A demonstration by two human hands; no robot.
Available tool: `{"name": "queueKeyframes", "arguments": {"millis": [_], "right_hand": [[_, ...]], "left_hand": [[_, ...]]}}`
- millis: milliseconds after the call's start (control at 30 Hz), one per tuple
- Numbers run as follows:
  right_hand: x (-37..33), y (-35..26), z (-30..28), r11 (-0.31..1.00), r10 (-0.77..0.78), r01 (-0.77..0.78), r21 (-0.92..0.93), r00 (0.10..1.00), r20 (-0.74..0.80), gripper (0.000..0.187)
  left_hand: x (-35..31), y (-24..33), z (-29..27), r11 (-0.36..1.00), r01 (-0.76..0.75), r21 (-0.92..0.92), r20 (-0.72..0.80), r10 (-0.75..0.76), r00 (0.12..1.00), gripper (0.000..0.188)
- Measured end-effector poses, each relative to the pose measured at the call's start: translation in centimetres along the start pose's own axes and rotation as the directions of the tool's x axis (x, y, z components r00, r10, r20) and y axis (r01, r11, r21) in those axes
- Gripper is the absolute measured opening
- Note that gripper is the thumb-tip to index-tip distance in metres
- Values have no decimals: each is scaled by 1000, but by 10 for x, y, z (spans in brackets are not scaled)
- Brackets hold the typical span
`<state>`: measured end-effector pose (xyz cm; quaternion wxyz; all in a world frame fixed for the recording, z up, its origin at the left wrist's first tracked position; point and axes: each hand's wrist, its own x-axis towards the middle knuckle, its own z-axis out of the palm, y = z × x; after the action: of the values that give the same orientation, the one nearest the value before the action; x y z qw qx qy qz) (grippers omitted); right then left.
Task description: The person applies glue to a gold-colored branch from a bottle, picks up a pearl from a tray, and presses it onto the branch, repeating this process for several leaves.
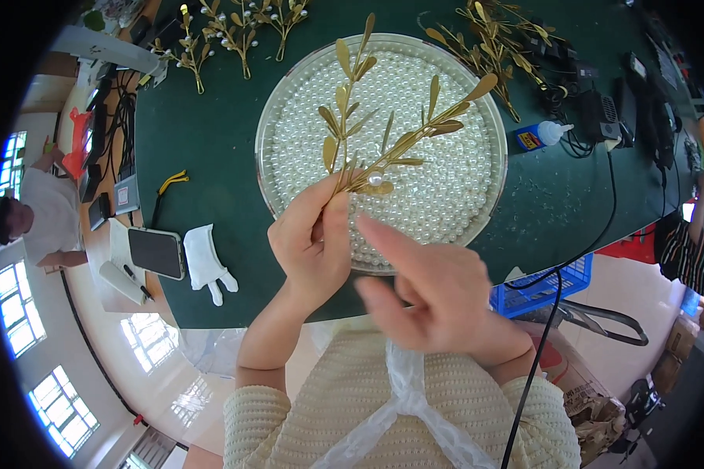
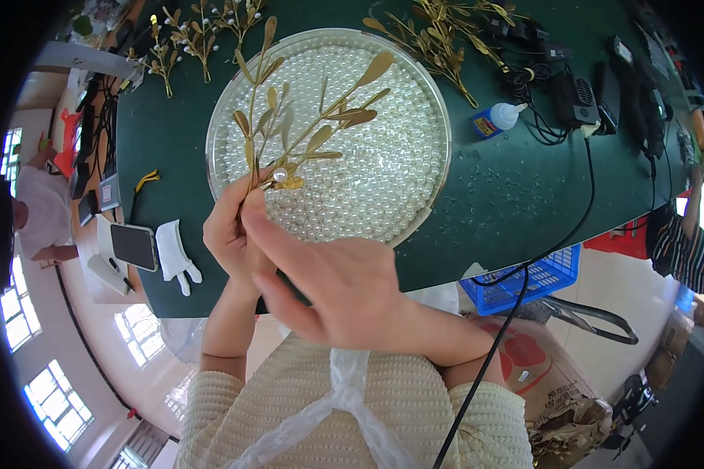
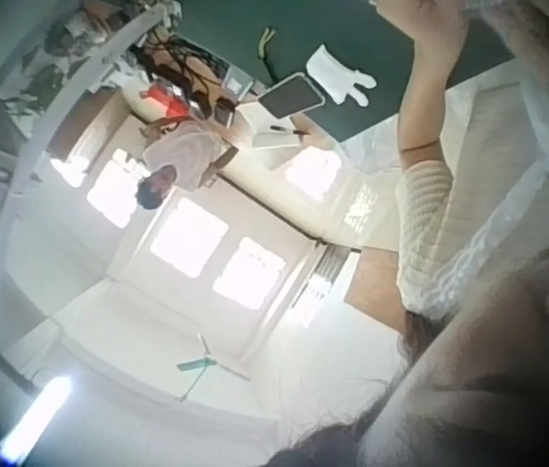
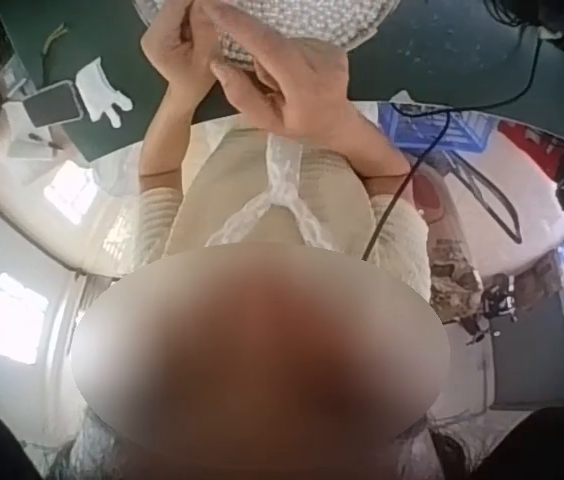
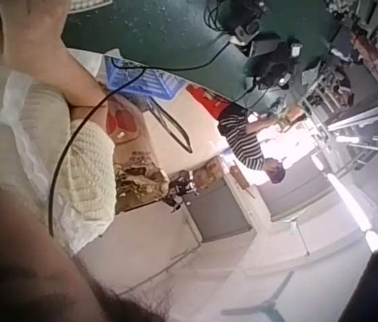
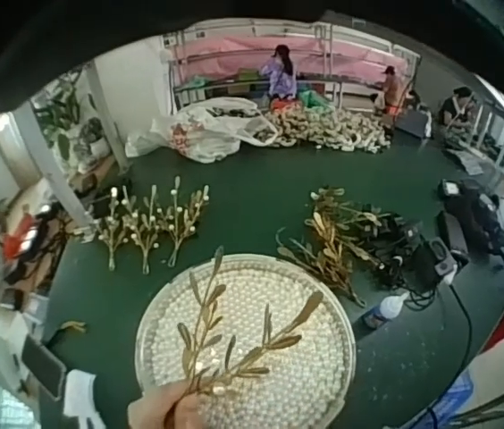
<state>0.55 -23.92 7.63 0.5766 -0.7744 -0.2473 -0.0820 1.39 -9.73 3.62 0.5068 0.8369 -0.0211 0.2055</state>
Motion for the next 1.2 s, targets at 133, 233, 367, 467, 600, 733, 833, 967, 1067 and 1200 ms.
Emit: {"name": "queueKeyframes", "arguments": {"millis": [133,233,367,467,600,733,833,967,1067,1200], "right_hand": [[11,-24,-12,976,-122,125,-180,992,30,37],[17,-26,-19,938,-201,219,-270,975,92,34],[-2,-11,-25,935,-354,349,-64,929,-113,22],[-21,10,-28,988,-147,69,-141,726,-672,33],[-20,36,-71,990,-62,-54,-129,655,-753,36],[-24,61,-101,999,30,11,52,679,-734,35],[-15,78,-108,931,-53,-255,-262,615,-787,49],[-13,93,-108,816,24,-409,-409,731,-682,62],[-14,102,-104,782,20,-400,-478,783,-622,59],[-12,114,-105,773,121,-457,-439,786,-606,48]], "left_hand": [[3,1,1,999,-35,16,-42,35,998,15],[6,-4,-4,999,18,-35,-15,-19,1000,15],[3,5,-20,989,93,-111,38,-89,995,17],[9,8,-12,976,39,-216,81,-22,996,18],[3,2,-7,958,-46,-283,-15,44,999,17],[-2,1,-9,952,-84,-295,-72,65,995,15],[2,3,-13,952,-62,-300,-59,46,997,13],[3,3,-13,948,6,-320,-15,-11,1000,12],[3,2,-13,950,5,-313,-2,-6,1000,12],[4,-2,-9,945,-83,-318,-74,62,995,16]]}}
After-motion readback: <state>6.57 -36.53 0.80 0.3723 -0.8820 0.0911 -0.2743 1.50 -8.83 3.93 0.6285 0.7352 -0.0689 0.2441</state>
